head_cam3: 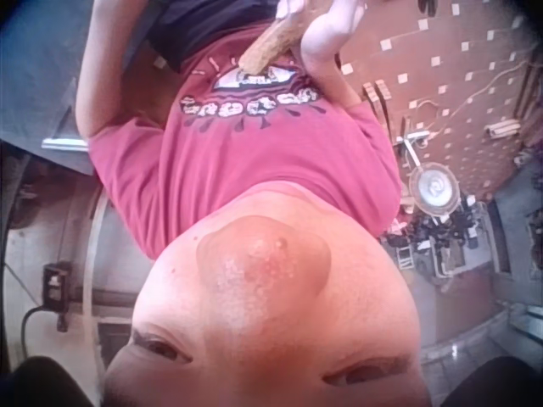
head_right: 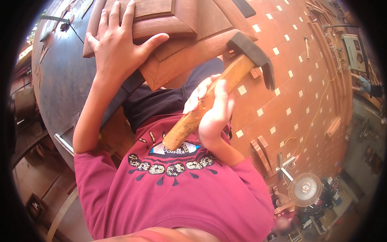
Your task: The person assembles a wooden cabinet door by hand, aligning the frame pieces and tapping them together with a hammer. They repeatedly reposition and tap the joints to secure the assembly.
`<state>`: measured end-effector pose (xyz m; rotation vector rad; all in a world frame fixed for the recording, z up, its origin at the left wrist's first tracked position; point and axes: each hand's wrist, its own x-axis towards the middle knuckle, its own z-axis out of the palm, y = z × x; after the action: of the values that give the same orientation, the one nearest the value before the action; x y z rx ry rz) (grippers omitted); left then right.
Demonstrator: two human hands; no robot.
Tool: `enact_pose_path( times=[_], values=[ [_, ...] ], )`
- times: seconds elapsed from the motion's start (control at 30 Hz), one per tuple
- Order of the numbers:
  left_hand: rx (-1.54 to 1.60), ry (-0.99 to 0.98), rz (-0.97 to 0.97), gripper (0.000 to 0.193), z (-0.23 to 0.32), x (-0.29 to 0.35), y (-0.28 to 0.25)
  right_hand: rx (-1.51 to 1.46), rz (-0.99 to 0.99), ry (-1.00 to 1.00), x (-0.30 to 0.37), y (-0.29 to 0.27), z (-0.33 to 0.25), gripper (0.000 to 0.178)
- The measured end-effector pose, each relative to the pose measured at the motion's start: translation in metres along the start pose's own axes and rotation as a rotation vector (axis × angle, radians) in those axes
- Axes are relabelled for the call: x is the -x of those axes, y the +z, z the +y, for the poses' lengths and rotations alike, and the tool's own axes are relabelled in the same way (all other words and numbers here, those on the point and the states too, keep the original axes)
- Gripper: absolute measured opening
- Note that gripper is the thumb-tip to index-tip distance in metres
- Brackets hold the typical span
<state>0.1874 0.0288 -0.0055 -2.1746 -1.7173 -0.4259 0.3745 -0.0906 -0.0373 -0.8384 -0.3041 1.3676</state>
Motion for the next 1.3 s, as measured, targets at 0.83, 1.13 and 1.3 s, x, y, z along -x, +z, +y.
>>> enact_pose_path(
  times=[0.83,1.13,1.3],
  values=[
    [-0.035,-0.009,0.044,0.100,-0.002,0.003,0.005,0.065,-0.048,0.040,-0.005,0.001,-0.010,0.027],
    [-0.080,0.040,0.131,0.104,-0.009,0.006,0.022,0.303,-0.211,0.145,-0.013,0.012,-0.031,0.026],
    [-0.071,0.081,0.158,0.097,-0.008,0.007,0.018,0.200,-0.129,0.091,-0.025,0.001,-0.033,0.027]
  ],
)
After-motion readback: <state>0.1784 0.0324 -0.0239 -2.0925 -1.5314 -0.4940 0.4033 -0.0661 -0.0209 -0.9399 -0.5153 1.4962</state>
